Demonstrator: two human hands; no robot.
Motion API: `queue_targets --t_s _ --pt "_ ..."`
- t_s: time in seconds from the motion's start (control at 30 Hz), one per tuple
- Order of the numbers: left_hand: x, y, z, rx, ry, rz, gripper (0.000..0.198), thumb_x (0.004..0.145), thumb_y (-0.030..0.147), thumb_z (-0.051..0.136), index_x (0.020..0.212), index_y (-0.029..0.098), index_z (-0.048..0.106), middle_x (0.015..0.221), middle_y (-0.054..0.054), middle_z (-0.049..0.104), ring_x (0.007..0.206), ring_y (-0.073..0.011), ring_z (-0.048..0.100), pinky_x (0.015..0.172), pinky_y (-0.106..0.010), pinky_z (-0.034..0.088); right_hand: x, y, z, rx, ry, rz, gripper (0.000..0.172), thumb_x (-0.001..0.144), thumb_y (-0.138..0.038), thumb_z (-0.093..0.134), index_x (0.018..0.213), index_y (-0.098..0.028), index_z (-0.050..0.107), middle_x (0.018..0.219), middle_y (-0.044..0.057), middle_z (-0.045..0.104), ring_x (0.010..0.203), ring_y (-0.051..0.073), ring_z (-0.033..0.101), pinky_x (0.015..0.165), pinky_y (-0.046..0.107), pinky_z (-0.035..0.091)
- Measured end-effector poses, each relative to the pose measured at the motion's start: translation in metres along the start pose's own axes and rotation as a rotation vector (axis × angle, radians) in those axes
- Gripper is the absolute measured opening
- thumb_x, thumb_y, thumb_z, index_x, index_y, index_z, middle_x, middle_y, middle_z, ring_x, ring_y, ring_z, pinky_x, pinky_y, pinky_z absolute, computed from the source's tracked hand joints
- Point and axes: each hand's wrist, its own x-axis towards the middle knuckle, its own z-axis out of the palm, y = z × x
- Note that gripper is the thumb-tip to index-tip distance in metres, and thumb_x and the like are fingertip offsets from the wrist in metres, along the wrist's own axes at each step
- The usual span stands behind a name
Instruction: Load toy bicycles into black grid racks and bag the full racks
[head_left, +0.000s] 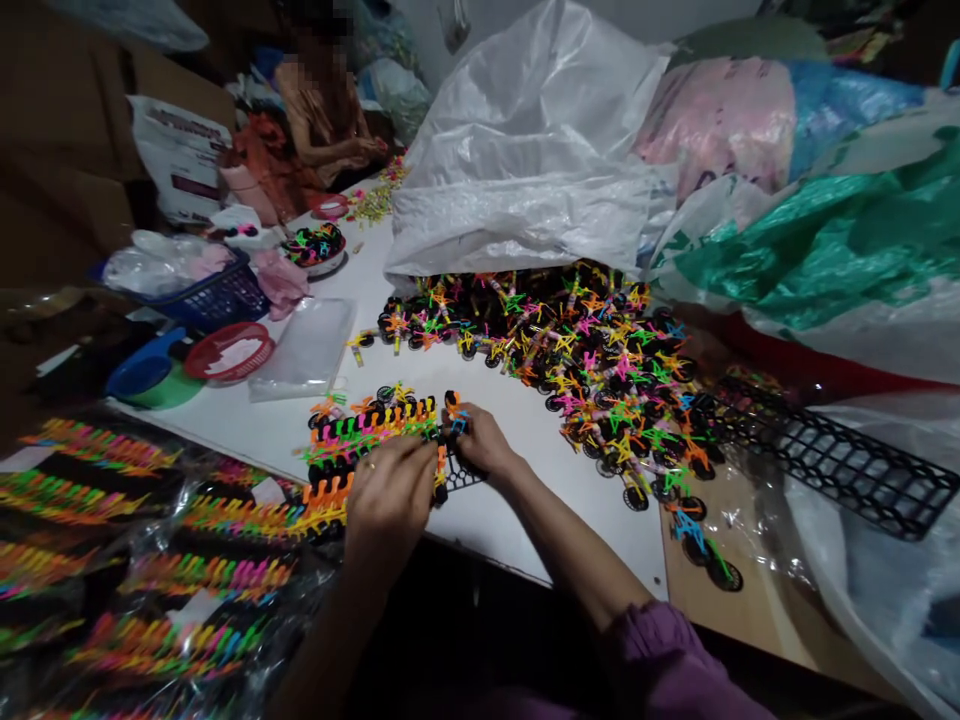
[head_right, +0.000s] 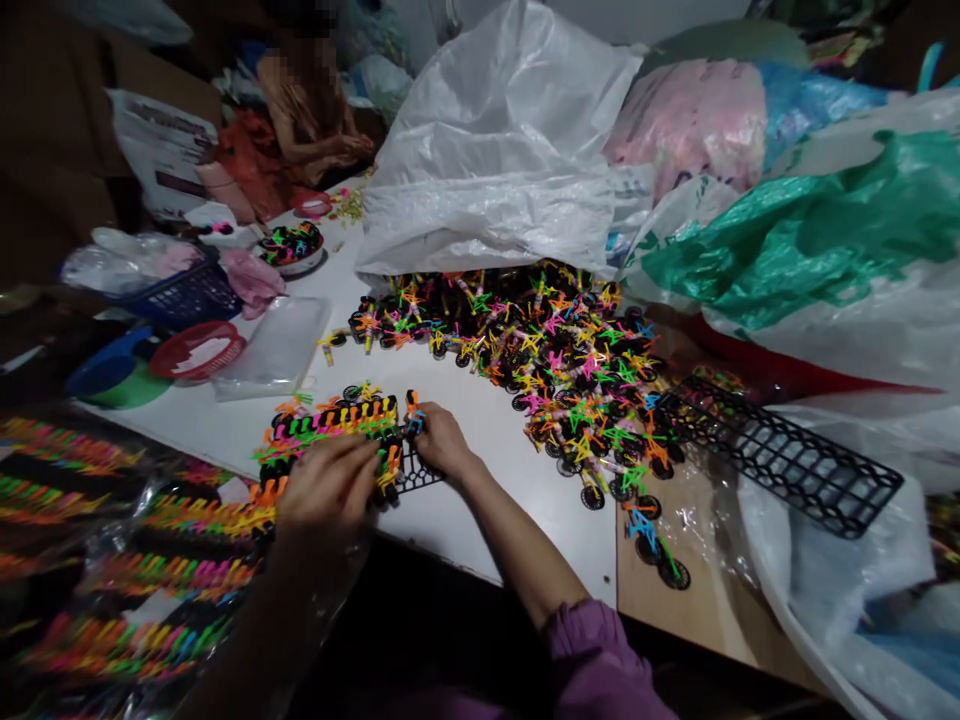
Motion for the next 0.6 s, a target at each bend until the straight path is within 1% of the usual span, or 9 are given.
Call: queue_targets --t_s 0.03,0.07,0.1,0.17,0.2,0.23,0.4,0.5,0.6 --pt "0.011 -0.003 0.000 -0.010 -0.006 -0.042 0.021 0.085 0.022 0.050 0.103 0.016 0.060 0.101 -0.008 0.062 0.098 -0.0202 0.056 0.090 -0.036 0.043 0.000 -0.002 -0.001 -0.117 -0.012 -0.048 0.017 0.073 -0.012 0.044 0.087 -0.017 0.052 0.088 0.003 0.055 0.083 0.016 0.051 0.078 0.028 0.040" --pt "0.022 -0.006 0.001 -0.028 -0.063 -0.070 0.022 0.085 0.023 0.051 0.104 0.016 0.059 0.101 -0.008 0.062 0.097 -0.0202 0.056 0.088 -0.036 0.044 0.000 -0.003 -0.002 -0.223 -0.022 -0.090 0.018 0.074 -0.011 0.044 0.089 -0.017 0.052 0.090 0.004 0.055 0.086 0.016 0.051 0.080 0.029 0.040" --pt "0.032 -0.010 0.003 -0.052 -0.158 -0.077 0.024 0.084 0.024 0.052 0.105 0.016 0.059 0.100 -0.007 0.062 0.095 -0.0201 0.056 0.085 -0.035 0.045 -0.001 -0.004 -0.002 -0.297 -0.030 -0.120 0.020 0.075 -0.011 0.043 0.092 -0.017 0.052 0.092 0.005 0.055 0.087 0.017 0.051 0.081 0.029 0.040" --pt "0.047 -0.016 0.010 -0.103 -0.364 -0.040 0.026 0.083 0.024 0.053 0.106 0.015 0.058 0.097 -0.007 0.062 0.092 -0.0200 0.057 0.082 -0.033 0.046 -0.003 -0.004 -0.002 -0.401 -0.042 -0.148 0.024 0.077 -0.010 0.040 0.097 -0.016 0.051 0.094 0.006 0.054 0.087 0.017 0.051 0.081 0.029 0.041" --pt "0.052 -0.017 0.014 -0.121 -0.419 -0.018 0.026 0.082 0.024 0.054 0.106 0.015 0.058 0.096 -0.007 0.062 0.091 -0.0200 0.057 0.082 -0.033 0.046 -0.004 -0.003 -0.001 -0.425 -0.043 -0.151 0.025 0.078 -0.010 0.039 0.099 -0.016 0.050 0.094 0.007 0.054 0.087 0.017 0.051 0.080 0.029 0.042" --pt "0.054 -0.019 0.018 -0.130 -0.430 -0.011 0.025 0.082 0.024 0.054 0.106 0.015 0.059 0.094 -0.006 0.062 0.091 -0.0201 0.056 0.082 -0.033 0.046 -0.005 -0.001 0.000 -0.439 -0.044 -0.155 0.025 0.078 -0.010 0.038 0.101 -0.016 0.049 0.094 0.007 0.054 0.087 0.017 0.052 0.080 0.029 0.042" --pt "0.051 -0.017 0.030 -0.152 -0.360 -0.029 0.019 0.085 0.027 0.053 0.099 0.017 0.062 0.088 -0.004 0.063 0.086 -0.0181 0.057 0.079 -0.030 0.045 -0.004 0.009 0.003 -0.453 -0.043 -0.205 0.030 0.079 -0.010 0.038 0.108 -0.015 0.046 0.100 0.008 0.054 0.090 0.017 0.052 0.083 0.030 0.042" --pt "0.050 -0.014 0.033 -0.125 -0.347 -0.027 0.017 0.086 0.022 0.050 0.093 0.017 0.064 0.083 -0.004 0.063 0.083 -0.0171 0.057 0.078 -0.030 0.045 0.001 0.008 0.003 -0.507 -0.081 -0.194 0.026 0.082 -0.012 0.037 0.106 -0.013 0.047 0.101 0.010 0.055 0.092 0.018 0.052 0.084 0.029 0.042" --pt "0.050 -0.011 0.035 -0.032 -0.314 -0.039 0.018 0.087 0.019 0.047 0.086 0.014 0.064 0.080 -0.006 0.061 0.081 -0.0183 0.055 0.078 -0.032 0.045 0.004 0.003 0.004 -0.583 -0.136 -0.182 0.022 0.083 -0.013 0.037 0.100 -0.014 0.050 0.097 0.010 0.056 0.088 0.017 0.053 0.080 0.028 0.042"
